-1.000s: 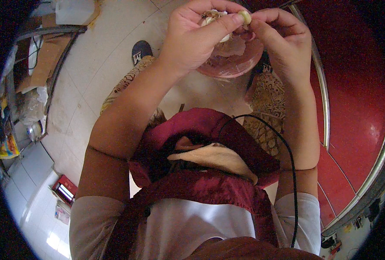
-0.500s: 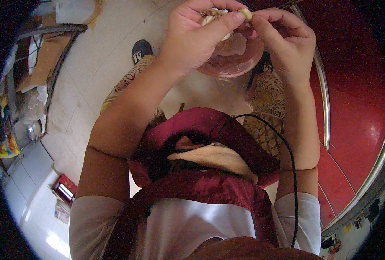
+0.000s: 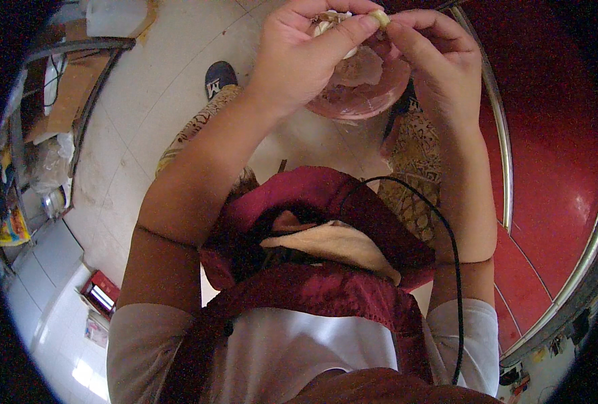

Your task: The person peels garlic cloves by hand, separating the papery skin from the cloves and dropping the peels into a small pink bowl. The person briefly adjusts a device on their chest before continuing to peel additional cloves.

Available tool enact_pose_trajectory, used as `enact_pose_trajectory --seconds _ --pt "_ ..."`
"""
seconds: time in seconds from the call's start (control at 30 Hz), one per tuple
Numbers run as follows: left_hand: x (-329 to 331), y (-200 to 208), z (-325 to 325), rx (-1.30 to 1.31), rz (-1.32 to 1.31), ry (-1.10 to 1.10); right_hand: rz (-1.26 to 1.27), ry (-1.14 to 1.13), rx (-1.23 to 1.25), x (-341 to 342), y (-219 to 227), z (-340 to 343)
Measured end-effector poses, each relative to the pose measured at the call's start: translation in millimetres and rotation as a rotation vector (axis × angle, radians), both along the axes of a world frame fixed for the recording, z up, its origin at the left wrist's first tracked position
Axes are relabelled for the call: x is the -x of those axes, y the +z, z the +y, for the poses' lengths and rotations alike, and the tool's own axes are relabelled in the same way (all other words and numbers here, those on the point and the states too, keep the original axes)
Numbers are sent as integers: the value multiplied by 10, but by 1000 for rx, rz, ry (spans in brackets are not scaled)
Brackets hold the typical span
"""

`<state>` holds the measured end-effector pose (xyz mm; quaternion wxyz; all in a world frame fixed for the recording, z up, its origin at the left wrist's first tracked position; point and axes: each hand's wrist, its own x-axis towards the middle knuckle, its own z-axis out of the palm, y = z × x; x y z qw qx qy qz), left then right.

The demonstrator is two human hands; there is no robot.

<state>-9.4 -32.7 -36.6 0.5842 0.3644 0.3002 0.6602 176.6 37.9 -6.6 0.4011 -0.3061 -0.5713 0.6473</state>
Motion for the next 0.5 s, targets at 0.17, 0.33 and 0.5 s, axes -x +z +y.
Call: enact_pose_trajectory --seconds 0.17,0.33,0.5 --pt "-32 35 16 -1 -7 21 35 1 74 38 79 -49" --pt "-56 69 5 21 16 48 19 6 24 -14 4 27" --pt "-65 65 31 -17 -8 32 13 -16 6 -58 -84 64"
